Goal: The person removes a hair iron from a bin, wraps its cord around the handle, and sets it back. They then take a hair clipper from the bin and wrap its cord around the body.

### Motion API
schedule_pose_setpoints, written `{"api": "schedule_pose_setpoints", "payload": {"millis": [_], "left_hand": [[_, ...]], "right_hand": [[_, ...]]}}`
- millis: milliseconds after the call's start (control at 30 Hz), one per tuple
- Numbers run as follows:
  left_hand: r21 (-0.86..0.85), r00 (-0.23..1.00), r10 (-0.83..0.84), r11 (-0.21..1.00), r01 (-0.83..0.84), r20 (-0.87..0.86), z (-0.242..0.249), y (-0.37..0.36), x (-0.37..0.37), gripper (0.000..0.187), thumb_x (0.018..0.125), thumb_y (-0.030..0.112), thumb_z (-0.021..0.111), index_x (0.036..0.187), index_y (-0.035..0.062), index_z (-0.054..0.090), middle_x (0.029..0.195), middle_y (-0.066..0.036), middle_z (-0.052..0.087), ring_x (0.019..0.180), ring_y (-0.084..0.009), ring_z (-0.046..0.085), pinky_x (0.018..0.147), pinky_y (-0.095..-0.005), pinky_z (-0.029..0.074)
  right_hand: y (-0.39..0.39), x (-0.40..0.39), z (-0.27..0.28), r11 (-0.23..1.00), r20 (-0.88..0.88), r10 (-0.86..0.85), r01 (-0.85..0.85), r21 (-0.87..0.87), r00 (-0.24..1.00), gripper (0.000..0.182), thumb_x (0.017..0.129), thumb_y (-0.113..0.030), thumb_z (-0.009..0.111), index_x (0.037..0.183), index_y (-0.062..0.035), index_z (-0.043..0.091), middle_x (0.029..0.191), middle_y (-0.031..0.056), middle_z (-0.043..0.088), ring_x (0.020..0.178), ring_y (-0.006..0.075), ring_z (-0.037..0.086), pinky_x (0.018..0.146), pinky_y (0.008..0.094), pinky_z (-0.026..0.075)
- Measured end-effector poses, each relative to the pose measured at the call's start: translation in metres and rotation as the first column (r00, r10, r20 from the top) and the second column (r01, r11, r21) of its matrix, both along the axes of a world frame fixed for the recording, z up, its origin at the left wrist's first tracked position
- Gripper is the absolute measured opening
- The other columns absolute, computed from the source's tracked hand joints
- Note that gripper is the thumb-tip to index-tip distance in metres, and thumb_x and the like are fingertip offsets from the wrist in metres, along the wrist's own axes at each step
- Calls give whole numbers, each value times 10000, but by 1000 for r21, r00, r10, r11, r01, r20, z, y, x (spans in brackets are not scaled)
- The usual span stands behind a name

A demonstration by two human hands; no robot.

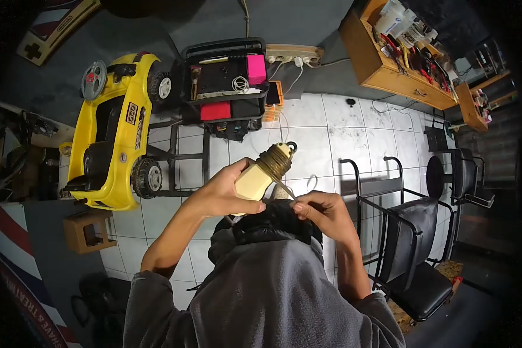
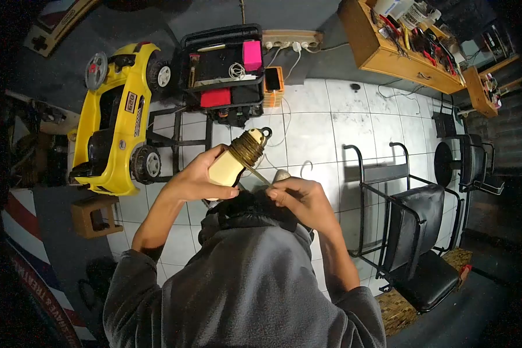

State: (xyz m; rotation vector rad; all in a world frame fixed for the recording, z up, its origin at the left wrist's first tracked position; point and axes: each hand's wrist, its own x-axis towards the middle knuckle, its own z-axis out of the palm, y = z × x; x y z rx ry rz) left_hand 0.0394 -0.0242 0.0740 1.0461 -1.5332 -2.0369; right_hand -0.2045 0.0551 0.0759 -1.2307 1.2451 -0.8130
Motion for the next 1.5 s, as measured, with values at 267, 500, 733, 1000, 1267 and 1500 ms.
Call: {"api": "schedule_pose_setpoints", "payload": {"millis": [267, 500, 733, 1000, 1267, 1500], "left_hand": [[465, 875, 231, 885, -7, -426, 0, -11, 8, 567, 665, 161, 679, 1171, -14, 493, 895, -115, 587, 689, -198, 631, 611, -301, 529], [317, 908, -131, 909, 270, -399, 24, -1, 3, 640, 654, 163, 727, 1171, -86, 445, 869, -151, 598, 646, -185, 627, 542, -299, 545], [293, 844, -517, 792, 536, -144, 2, 18, -19, 790, 657, 166, 812, 1257, -27, 337, 944, -104, 588, 845, -167, 599, 718, -300, 510], [-79, 841, -459, 864, 498, 285, -21, 16, -18, 720, 592, 313, 759, 1120, -81, 467, 918, -192, 622, 853, -275, 633, 733, -341, 502], [-304, 874, -136, 903, 303, 466, -7, 0, -9, 486, 626, 216, 772, 985, -15, 540, 800, -146, 643, 734, -240, 644, 650, -357, 496], [-338, 889, 168, 941, -16, 427, 4, -1, -17, 600, 609, 238, 763, 1029, -53, 450, 825, -196, 628, 734, -297, 655, 645, -386, 505]], "right_hand": [[11, -24, -26, 991, 188, 92, -108, 77, 978, 223, 968, -169, 549, 857, 15, 612, 713, 14, 562, 665, 90, 515, 596, 235, 424], [-9, -1, -78, 984, -83, 122, -132, -122, 989, 221, 964, -144, 488, 858, 8, 608, 715, 69, 570, 638, 157, 519, 612, 293, 434], [-66, 9, -63, 954, 11, 225, -218, -207, 974, 164, 897, -143, 633, 925, 18, 642, 796, 88, 647, 715, 125, 566, 667, 272, 467], [-52, 2, 44, 819, -270, 294, -387, -424, 917, 137, 816, -129, 686, 844, -1, 646, 795, 117, 638, 736, 309, 610, 671, 364, 480], [-17, 1, 51, 972, -467, 137, -210, -108, 873, 205, 902, -183, 628, 831, 4, 672, 684, 124, 616, 580, 187, 585, 541, 294, 436], [-2, 6, -19, 994, -41, 4, 0, 106, 999, 220, 946, -209, 589, 912, -3, 658, 730, 16, 595, 602, 90, 491, 574, 246, 422]]}}
